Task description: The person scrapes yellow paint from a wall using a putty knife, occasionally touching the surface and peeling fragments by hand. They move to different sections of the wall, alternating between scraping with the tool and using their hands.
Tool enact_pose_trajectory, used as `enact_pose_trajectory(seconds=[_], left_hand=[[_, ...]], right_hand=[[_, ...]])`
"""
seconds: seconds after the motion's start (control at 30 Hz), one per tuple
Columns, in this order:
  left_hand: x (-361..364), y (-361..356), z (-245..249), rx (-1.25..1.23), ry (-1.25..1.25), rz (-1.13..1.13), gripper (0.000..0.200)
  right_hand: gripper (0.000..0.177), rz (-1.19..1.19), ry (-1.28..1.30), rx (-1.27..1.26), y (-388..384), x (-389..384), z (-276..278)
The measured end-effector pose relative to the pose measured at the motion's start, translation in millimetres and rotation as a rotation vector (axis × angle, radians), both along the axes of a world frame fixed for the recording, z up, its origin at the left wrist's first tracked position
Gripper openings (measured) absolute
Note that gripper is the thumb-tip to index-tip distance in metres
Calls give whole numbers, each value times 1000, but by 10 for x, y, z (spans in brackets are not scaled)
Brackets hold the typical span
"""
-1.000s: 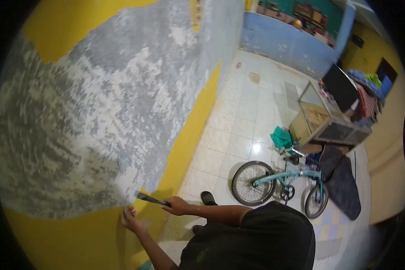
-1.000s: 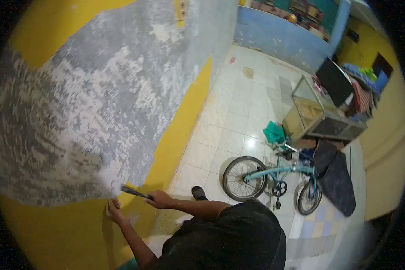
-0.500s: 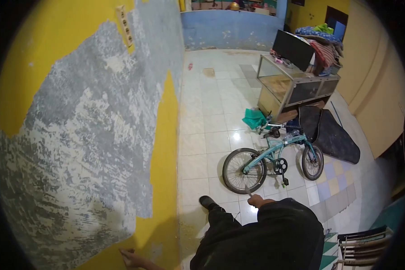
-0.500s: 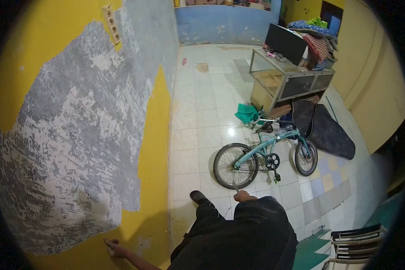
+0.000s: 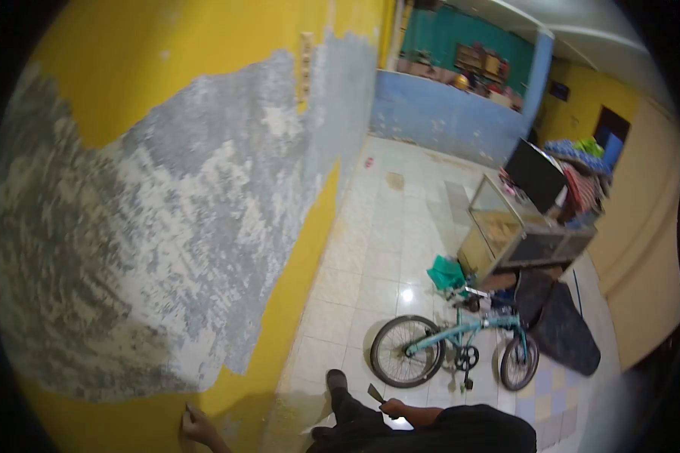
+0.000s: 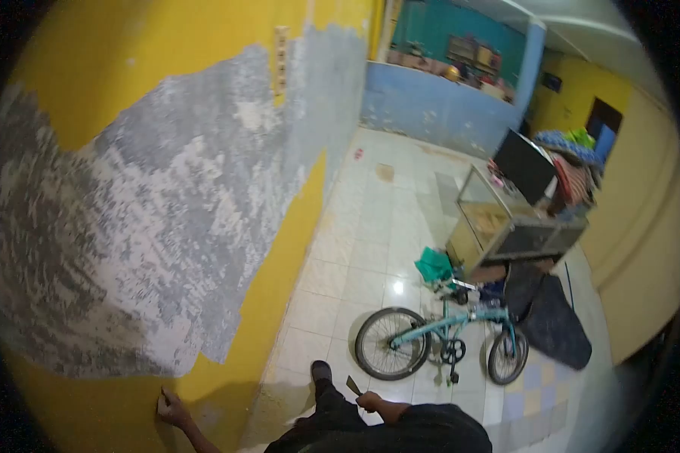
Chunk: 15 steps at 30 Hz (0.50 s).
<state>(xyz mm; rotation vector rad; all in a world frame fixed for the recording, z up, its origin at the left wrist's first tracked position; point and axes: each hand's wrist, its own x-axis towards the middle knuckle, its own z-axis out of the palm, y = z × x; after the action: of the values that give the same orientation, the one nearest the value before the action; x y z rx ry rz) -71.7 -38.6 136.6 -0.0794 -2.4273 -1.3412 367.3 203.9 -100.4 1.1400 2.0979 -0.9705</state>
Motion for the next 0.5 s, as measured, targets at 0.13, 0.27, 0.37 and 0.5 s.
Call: enact_pose_trajectory(seconds=[0.13, 0.27, 0.37, 0.5], left_hand=[[103, -173, -302, -77, 299, -41, 26], [242, -414, 64, -40, 631, 75, 31], [274, -582, 769, -149, 866, 320, 35], [393, -393, 1888, -216, 1259, 312, 42]], right_hand=[[14, -507, 72, -114, 133, 154, -147], [18, -254, -90, -166, 167, -130, 37], [24, 390, 61, -61, 213, -189, -245], [33, 271, 116, -107, 315, -264, -385]])
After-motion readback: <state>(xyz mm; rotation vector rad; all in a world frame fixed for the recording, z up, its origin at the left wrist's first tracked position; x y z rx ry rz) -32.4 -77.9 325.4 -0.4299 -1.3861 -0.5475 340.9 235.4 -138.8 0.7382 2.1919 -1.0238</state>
